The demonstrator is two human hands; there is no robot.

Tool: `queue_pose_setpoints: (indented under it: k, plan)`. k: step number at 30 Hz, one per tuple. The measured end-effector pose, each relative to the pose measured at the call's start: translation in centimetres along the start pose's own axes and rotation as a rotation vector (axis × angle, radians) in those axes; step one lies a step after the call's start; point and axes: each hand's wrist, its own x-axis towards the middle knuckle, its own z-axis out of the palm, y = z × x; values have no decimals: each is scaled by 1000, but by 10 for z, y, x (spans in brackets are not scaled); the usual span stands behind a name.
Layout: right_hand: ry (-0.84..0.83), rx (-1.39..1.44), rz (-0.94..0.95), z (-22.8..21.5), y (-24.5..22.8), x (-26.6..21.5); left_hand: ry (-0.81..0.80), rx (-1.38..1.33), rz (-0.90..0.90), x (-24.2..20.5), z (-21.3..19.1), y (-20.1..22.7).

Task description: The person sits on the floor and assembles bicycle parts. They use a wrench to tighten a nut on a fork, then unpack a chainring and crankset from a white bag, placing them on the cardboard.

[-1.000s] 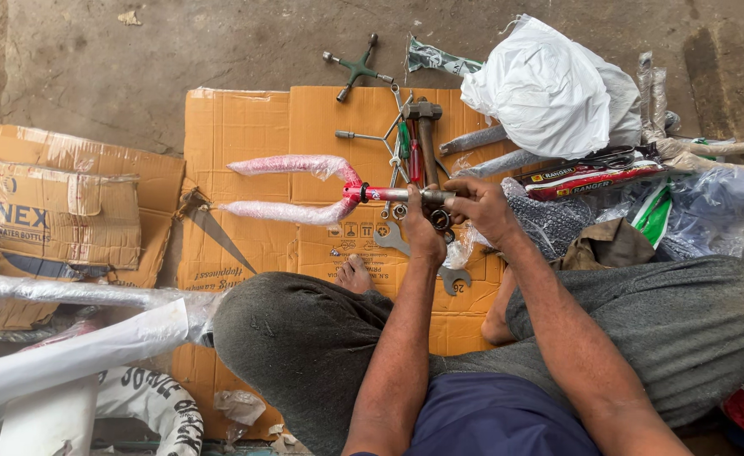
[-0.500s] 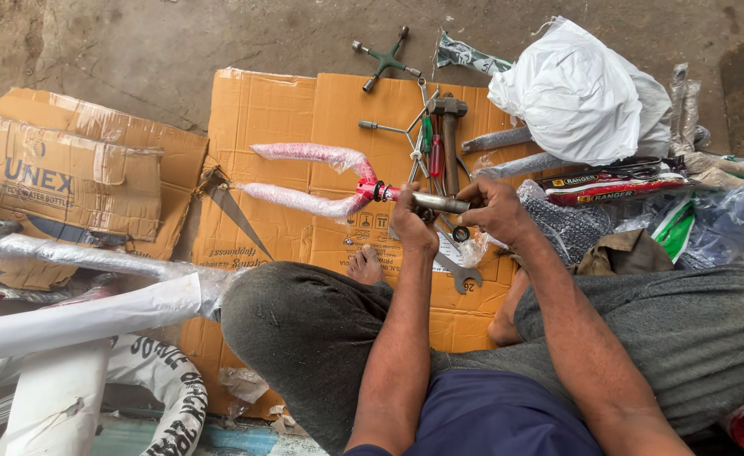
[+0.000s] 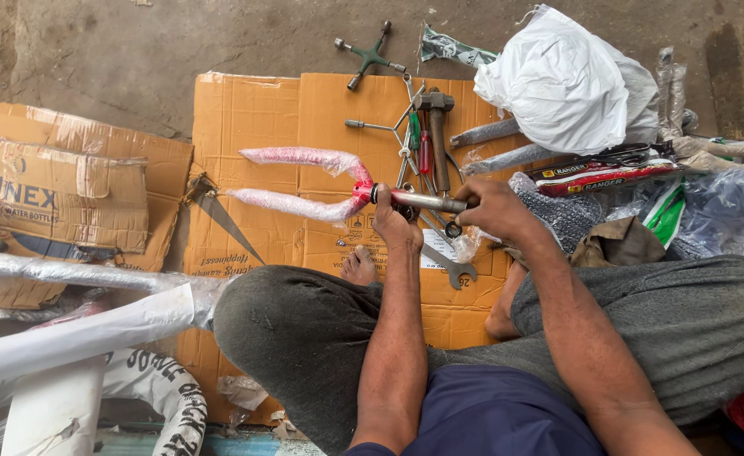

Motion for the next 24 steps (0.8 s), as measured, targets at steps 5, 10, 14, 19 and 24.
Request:
queue_pose_setpoints:
  k: [5, 10, 14, 19, 24]
  plan:
    - [-177, -808, 94, 8, 3, 5, -55, 208, 93, 2, -6, -13]
    - [-409, -405, -74, 11, 16, -7, -251, 434, 184, -5, 1, -13]
    - [-579, 414, -47, 8, 40, -16, -352, 574, 137, -17, 7, -21]
    - [-286, 1015, 184, 39, 58, -2, -410, 754, 28, -13, -7, -55]
    - [-113, 1068, 156, 67, 64, 8, -409, 622, 136, 4, -28, -71]
